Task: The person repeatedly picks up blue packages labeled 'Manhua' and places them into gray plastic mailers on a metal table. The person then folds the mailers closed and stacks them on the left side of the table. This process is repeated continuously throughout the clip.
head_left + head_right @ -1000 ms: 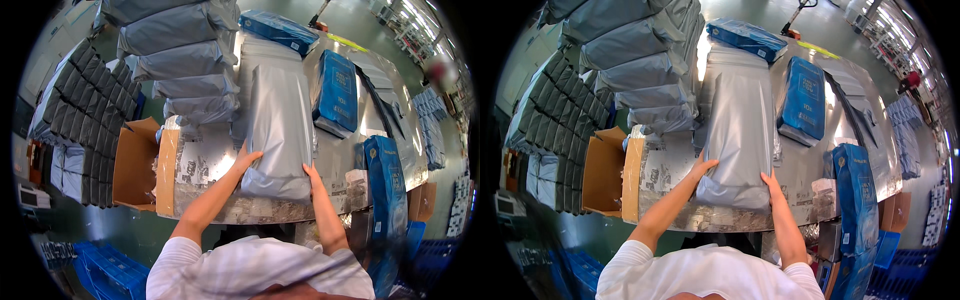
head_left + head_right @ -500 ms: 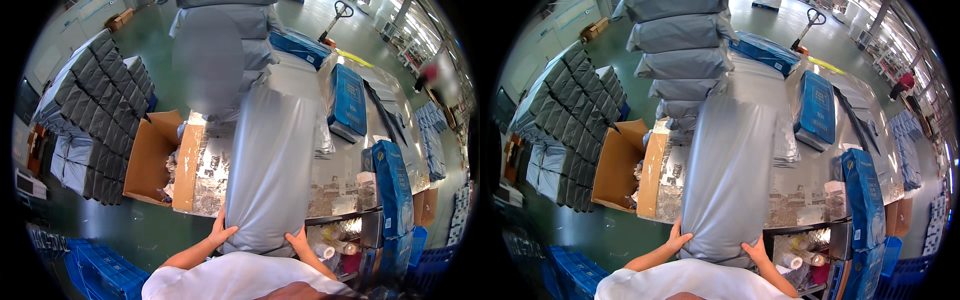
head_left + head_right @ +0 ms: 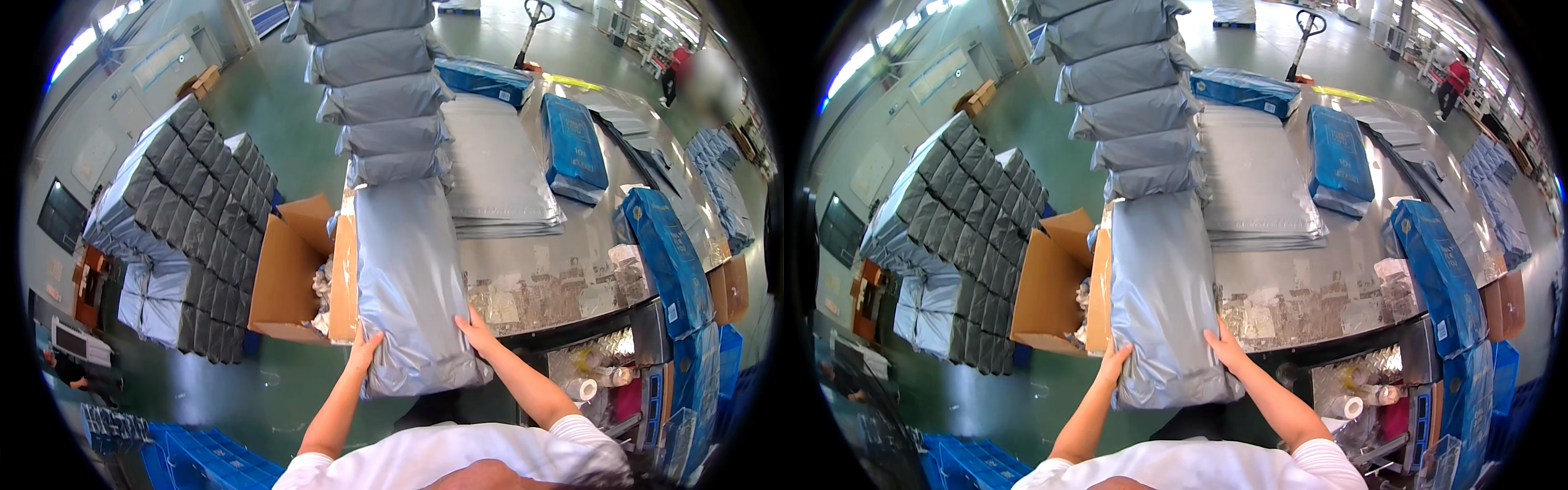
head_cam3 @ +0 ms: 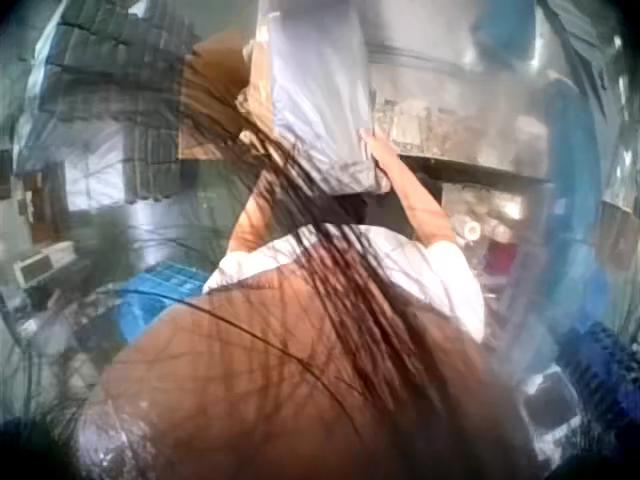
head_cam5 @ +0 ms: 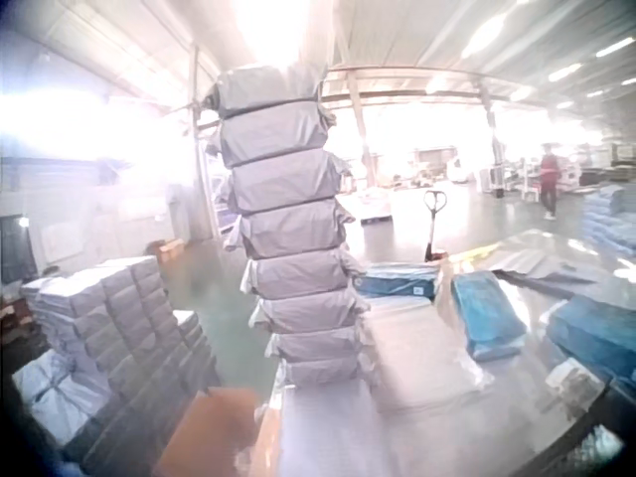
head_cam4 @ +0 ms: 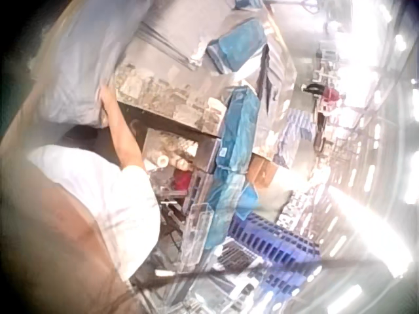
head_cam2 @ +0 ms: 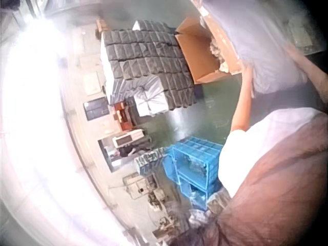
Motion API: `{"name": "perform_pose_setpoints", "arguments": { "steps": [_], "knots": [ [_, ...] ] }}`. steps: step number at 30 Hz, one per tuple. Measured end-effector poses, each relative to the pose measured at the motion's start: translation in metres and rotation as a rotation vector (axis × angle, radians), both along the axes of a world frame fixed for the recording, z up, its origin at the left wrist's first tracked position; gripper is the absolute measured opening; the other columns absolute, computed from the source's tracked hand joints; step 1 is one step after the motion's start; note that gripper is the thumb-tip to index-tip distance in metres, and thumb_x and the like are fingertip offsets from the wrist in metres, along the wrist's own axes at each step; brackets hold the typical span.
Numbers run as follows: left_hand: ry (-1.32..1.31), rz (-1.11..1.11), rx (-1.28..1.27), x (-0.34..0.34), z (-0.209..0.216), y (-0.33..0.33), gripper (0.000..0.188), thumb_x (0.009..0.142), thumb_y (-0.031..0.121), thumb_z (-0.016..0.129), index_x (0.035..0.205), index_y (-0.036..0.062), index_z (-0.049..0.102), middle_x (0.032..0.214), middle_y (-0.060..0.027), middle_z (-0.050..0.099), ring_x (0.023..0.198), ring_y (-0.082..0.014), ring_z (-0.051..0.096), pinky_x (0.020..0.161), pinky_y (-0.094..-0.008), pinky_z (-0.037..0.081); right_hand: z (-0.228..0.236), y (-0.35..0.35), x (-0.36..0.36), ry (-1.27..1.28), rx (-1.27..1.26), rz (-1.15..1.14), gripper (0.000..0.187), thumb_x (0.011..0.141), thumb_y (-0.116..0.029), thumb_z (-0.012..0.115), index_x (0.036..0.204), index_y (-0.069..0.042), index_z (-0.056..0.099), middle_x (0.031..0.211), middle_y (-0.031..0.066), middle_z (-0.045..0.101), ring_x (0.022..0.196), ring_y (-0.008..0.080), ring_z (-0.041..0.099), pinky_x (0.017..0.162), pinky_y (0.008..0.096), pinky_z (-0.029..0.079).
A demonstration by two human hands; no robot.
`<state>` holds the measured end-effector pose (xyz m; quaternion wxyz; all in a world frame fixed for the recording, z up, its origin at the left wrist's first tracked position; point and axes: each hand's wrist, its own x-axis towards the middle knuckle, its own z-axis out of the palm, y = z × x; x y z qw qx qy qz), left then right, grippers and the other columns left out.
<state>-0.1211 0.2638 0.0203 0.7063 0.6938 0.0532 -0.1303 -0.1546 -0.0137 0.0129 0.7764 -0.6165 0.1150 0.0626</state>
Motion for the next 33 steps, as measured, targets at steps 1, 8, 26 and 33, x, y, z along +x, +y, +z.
{"name": "perform_pose_setpoints", "arguments": {
  "steps": [1, 8, 26, 33],
  "knots": [
    [-0.229, 0.009, 0.385, 0.015, -0.003, 0.005, 0.072, 0.076, 0.02, 0.062, 0.133, -0.0028, 0.025, 0.133, -0.0175, 0.031, 0.123, -0.0262, 0.03, 0.102, -0.0325, 0.022, -0.015, -0.008, 0.02, -0.074, -0.16, -0.046, 0.064, 0.086, -0.025, 0.054, 0.134, 0.0, 0.022, 0.133, 0.017, 0.033, 0.121, 0.0245, 0.035, 0.099, 0.0332, 0.029],
    [-0.273, 0.061, 0.009, 0.256, 0.046, -0.047, 0.077, 0.081, 0.012, 0.054, 0.139, 0.0075, 0.005, 0.143, -0.0182, 0.012, 0.131, -0.0294, 0.018, 0.104, -0.0347, 0.02, 0.033, -0.051, 0.255, -0.283, -0.422, -0.378, 0.101, 0.067, -0.041, 0.071, 0.135, 0.003, 0.012, 0.14, 0.0228, 0.016, 0.128, 0.0315, 0.022, 0.104, 0.0366, 0.022],
    [-0.518, 0.133, 0.413, 0.49, -0.047, -0.048, 0.052, 0.093, 0.035, 0.036, 0.121, -0.0087, 0.037, 0.118, -0.015, 0.045, 0.106, -0.0225, 0.041, 0.093, -0.0297, 0.031, -0.003, -0.05, 0.448, -0.433, -0.673, -0.267, 0.074, 0.071, -0.044, 0.066, 0.13, -0.013, 0.034, 0.134, 0.0116, 0.034, 0.125, 0.0401, 0.018, 0.106, 0.046, 0.009],
    [-0.539, 0.048, 0.38, 0.616, -0.091, -0.027, 0.057, 0.094, 0.038, 0.032, 0.119, -0.0127, 0.038, 0.116, -0.0171, 0.049, 0.106, -0.0239, 0.045, 0.091, -0.0299, 0.033, -0.004, -0.059, 0.533, -0.448, -0.56, -0.223, 0.074, 0.071, -0.043, 0.065, 0.129, -0.009, 0.034, 0.13, 0.0133, 0.038, 0.124, 0.0344, 0.026, 0.106, 0.0455, 0.007]
  ]
}}
